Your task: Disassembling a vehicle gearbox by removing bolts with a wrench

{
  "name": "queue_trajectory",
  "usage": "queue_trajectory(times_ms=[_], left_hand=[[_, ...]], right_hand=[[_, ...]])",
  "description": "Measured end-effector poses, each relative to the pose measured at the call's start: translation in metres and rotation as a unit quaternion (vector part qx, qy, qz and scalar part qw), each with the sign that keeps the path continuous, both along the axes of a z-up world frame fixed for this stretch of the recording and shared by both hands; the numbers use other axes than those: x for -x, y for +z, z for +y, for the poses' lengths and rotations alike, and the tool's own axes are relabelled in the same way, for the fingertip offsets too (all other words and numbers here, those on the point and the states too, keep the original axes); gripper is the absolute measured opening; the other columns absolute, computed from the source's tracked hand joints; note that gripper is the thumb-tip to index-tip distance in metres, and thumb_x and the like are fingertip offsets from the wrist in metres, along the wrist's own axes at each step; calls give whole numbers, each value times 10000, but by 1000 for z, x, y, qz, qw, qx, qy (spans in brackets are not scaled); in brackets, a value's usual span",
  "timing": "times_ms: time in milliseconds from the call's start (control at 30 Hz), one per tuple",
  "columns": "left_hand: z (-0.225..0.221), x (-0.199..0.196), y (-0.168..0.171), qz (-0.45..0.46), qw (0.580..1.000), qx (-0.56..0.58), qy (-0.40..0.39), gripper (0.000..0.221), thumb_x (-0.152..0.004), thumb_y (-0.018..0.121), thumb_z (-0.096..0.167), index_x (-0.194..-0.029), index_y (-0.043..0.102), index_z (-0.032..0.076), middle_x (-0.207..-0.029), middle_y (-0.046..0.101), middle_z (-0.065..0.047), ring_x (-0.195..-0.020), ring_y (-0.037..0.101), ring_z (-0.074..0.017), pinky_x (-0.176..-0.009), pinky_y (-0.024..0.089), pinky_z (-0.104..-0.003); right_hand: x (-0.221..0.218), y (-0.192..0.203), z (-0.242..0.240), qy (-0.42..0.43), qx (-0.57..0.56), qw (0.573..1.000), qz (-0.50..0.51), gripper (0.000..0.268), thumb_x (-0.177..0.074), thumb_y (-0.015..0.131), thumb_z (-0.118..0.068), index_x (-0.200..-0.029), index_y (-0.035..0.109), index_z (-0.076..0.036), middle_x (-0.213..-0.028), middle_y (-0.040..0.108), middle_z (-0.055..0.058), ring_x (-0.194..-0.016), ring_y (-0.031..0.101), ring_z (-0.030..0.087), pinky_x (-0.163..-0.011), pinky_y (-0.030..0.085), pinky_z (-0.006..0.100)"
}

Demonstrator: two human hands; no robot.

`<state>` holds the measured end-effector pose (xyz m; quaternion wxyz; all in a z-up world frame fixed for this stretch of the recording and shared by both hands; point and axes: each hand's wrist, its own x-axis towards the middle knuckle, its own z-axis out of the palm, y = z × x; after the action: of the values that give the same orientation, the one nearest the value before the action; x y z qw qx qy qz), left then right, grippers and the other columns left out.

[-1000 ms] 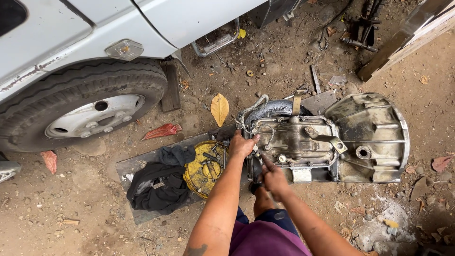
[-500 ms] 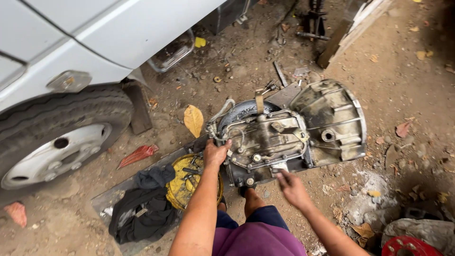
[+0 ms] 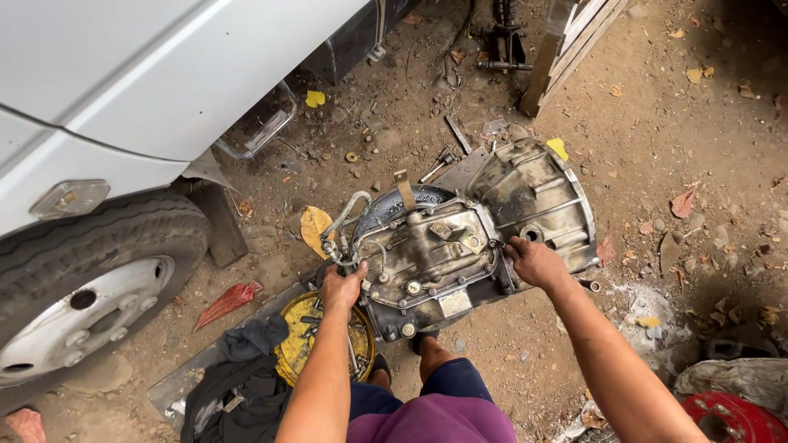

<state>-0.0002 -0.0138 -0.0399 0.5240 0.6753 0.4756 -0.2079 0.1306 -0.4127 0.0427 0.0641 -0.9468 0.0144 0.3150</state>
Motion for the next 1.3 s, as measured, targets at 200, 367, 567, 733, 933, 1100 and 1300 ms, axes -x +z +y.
queue_trajectory(times_ms=[200,367,567,733,933,1100,1300], left_hand=[[-3,2,-20,3,1000,-6,19,953,-773,826,568,-1488,514,21,-1364,629,-286,-1369,529,-420,-1129,424,-546],[-3,3,-36,12,999,-38,3,883,-770,820,579,-1422,587,31,-1340,653,-271,-1355,543,-420,-1108,451,-530],[-3,6,-44,11,998,-59,27,752,-787,826,531,-1333,669,39,-1353,649,-271,-1353,537,-434,-1089,471,-524],[-14,2,-16,9,996,-42,74,804,-784,846,514,-1369,628,8,-1416,582,-315,-1388,483,-463,-1116,436,-553],[-30,-3,3,-5,979,7,203,824,-837,817,488,-1473,525,52,-1523,462,-324,-1440,384,-513,-1132,349,-675],[-19,5,-62,-8,970,19,241,800,-826,851,511,-1462,558,124,-1565,423,-266,-1457,350,-517,-1059,344,-778],[-16,12,-85,-13,965,6,262,758,-787,893,525,-1409,619,192,-1465,547,-244,-1363,482,-511,-990,413,-768]], right_hand=[[36,-4,18,-105,-127,986,-28,319,-1033,528,-391,-1139,713,-155,-1008,771,241,-1061,713,461,-906,552,570],[70,6,60,-390,-368,843,-50,327,-1105,409,-191,-1374,509,-34,-654,562,98,-534,560,212,-468,445,271],[46,-9,7,-223,-204,953,-25,318,-1042,493,-380,-1271,671,-250,-895,757,147,-1031,706,398,-902,537,545],[4,14,0,-48,-123,991,32,280,-984,533,-422,-1119,736,-283,-1052,787,104,-1104,706,398,-945,553,559],[29,-9,3,-66,-185,980,12,282,-997,529,-400,-1114,702,-210,-992,766,201,-1043,709,458,-896,568,579],[61,-14,40,-396,-425,813,45,314,-1101,354,-213,-1224,595,-54,-576,520,110,-348,442,187,-290,350,260],[58,-6,33,-391,-396,830,37,337,-1078,494,-298,-1191,680,-40,-658,610,121,-541,551,208,-429,399,292]])
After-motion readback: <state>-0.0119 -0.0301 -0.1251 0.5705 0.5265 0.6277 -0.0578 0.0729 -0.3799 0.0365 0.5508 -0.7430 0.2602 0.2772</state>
